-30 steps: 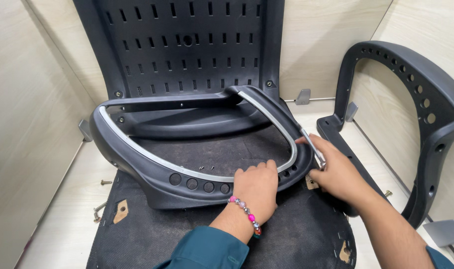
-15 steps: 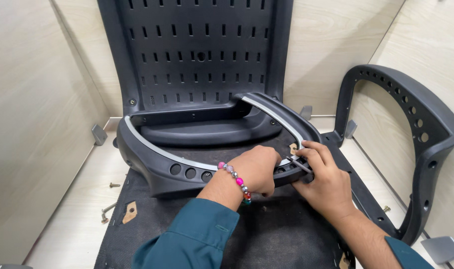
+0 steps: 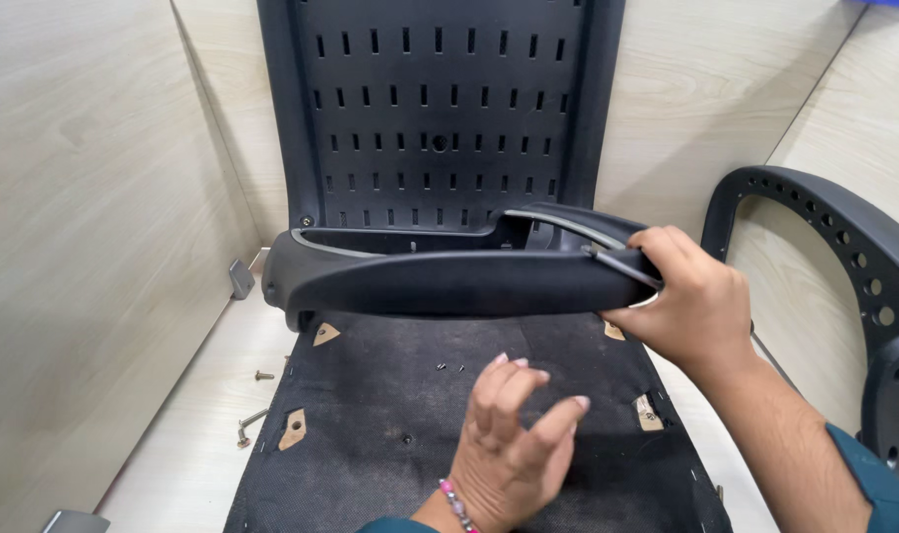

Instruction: The person attaches a black plastic frame to a chair seat using a screwdriver and multiple screws. They align the frame, insert screws into pre-drilled holes, and tighten them one by one. The person flips the frame to check alignment and continues fastening until the frame is secured to the seat.

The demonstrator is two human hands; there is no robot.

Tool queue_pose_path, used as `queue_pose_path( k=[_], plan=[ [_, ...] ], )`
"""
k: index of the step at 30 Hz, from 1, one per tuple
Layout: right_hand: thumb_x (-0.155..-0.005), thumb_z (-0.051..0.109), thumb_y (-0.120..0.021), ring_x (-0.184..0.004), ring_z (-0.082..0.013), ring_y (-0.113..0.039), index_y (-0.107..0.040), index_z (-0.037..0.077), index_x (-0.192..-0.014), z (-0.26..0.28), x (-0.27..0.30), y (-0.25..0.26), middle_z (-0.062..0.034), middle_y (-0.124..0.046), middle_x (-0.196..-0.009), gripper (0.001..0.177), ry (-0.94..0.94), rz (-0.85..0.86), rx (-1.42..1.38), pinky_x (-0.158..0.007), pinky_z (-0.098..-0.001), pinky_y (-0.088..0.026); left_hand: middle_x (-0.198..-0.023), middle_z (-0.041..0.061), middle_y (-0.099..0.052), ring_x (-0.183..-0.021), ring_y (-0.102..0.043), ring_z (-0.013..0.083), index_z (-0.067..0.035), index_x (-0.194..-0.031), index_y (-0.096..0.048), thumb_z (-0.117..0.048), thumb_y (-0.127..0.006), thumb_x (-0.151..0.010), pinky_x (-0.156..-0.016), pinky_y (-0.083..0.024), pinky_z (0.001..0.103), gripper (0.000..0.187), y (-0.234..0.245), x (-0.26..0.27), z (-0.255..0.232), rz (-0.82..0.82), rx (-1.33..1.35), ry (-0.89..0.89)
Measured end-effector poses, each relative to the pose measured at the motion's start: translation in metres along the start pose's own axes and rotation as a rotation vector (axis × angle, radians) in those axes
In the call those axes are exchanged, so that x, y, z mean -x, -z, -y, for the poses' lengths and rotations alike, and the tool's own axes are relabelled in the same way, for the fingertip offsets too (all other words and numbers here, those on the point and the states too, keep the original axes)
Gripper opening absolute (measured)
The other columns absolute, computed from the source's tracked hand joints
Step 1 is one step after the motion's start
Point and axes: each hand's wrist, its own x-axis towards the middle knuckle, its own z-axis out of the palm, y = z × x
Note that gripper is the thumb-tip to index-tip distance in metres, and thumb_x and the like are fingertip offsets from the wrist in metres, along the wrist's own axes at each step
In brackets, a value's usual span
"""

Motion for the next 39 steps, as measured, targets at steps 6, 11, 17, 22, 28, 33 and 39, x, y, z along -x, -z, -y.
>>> queue_pose_path(
  k=[6,11,17,22,28,33,39],
  plan=[
    [-0.060,0.028,-0.093,-0.081,-0.0263,-0.073,-0.068,0.006,-0.096,0.010,-0.027,0.011,-0.0077,-0.073,-0.093,0.049,-0.032,0.047,-0.010,-0.070,-0.0384,-0.057,-0.138,0.010,-0.048,-0.143,-0.045,0.0295,-0.015,-0.141,-0.029,-0.035,-0.085,-0.079,-0.116,-0.040,0.053,0.086,-0.013,-0.061,0.082,0.248,0.925,1.046],
    [-0.064,0.036,-0.095,-0.073,-0.0200,-0.073,-0.071,0.008,-0.098,0.016,-0.048,0.019,-0.0067,-0.074,-0.085,0.050,-0.146,0.103,-0.046,-0.068,-0.0343,-0.056,-0.136,0.020,-0.059,-0.140,-0.049,0.0323,0.005,-0.137,-0.046,-0.036,-0.083,-0.078,-0.122,-0.035,0.048,0.080,0.002,-0.108,0.105,0.009,1.683,0.873],
    [-0.065,0.047,-0.093,-0.062,-0.0113,-0.070,-0.075,0.007,-0.092,0.003,-0.070,0.037,-0.0008,-0.072,-0.070,0.051,-0.381,0.227,-0.291,-0.059,-0.0262,-0.052,-0.127,0.017,-0.064,-0.127,-0.060,0.0277,0.009,-0.126,-0.058,-0.032,-0.078,-0.088,-0.120,-0.045,0.042,0.059,0.013,-0.159,0.098,0.189,1.457,0.652],
    [-0.065,0.047,-0.086,-0.032,-0.0128,-0.039,-0.075,0.004,-0.094,-0.015,-0.068,0.032,-0.0046,-0.053,-0.052,0.054,-0.886,0.616,-0.525,-0.034,-0.0273,-0.028,-0.099,0.017,-0.074,-0.093,-0.076,0.0222,0.011,-0.113,-0.062,-0.029,-0.075,-0.090,-0.089,-0.064,0.037,0.048,-0.014,-0.166,0.077,-0.058,1.213,0.768],
    [-0.076,0.045,-0.080,-0.030,-0.0086,-0.033,-0.066,0.002,-0.090,-0.036,-0.038,-0.004,-0.0013,-0.050,-0.050,0.047,-1.046,0.886,-0.793,-0.029,-0.0264,-0.025,-0.082,0.013,-0.077,-0.068,-0.073,0.0168,0.004,-0.096,-0.071,-0.020,-0.081,-0.086,-0.065,-0.064,0.031,0.028,-0.040,-0.131,0.063,-0.257,1.081,0.927],
    [-0.079,0.045,-0.079,-0.029,-0.0078,-0.032,-0.071,0.007,-0.086,-0.051,-0.014,-0.035,-0.0023,-0.052,-0.049,0.039,-1.116,0.906,-0.804,-0.029,-0.0258,-0.022,-0.083,0.010,-0.078,-0.068,-0.073,0.0142,-0.003,-0.094,-0.069,-0.021,-0.079,-0.085,-0.064,-0.063,0.030,0.022,-0.065,-0.108,0.076,-0.285,1.109,1.045],
    [-0.080,0.041,-0.080,-0.032,-0.0087,-0.041,-0.067,0.005,-0.078,-0.051,-0.002,-0.064,-0.0026,-0.058,-0.053,0.038,-1.117,0.746,-0.840,-0.031,-0.0252,-0.025,-0.087,0.011,-0.076,-0.070,-0.072,0.0173,-0.001,-0.098,-0.066,-0.026,-0.079,-0.086,-0.069,-0.064,0.034,0.030,-0.094,-0.093,0.116,-0.267,1.091,1.189]
  ],
)
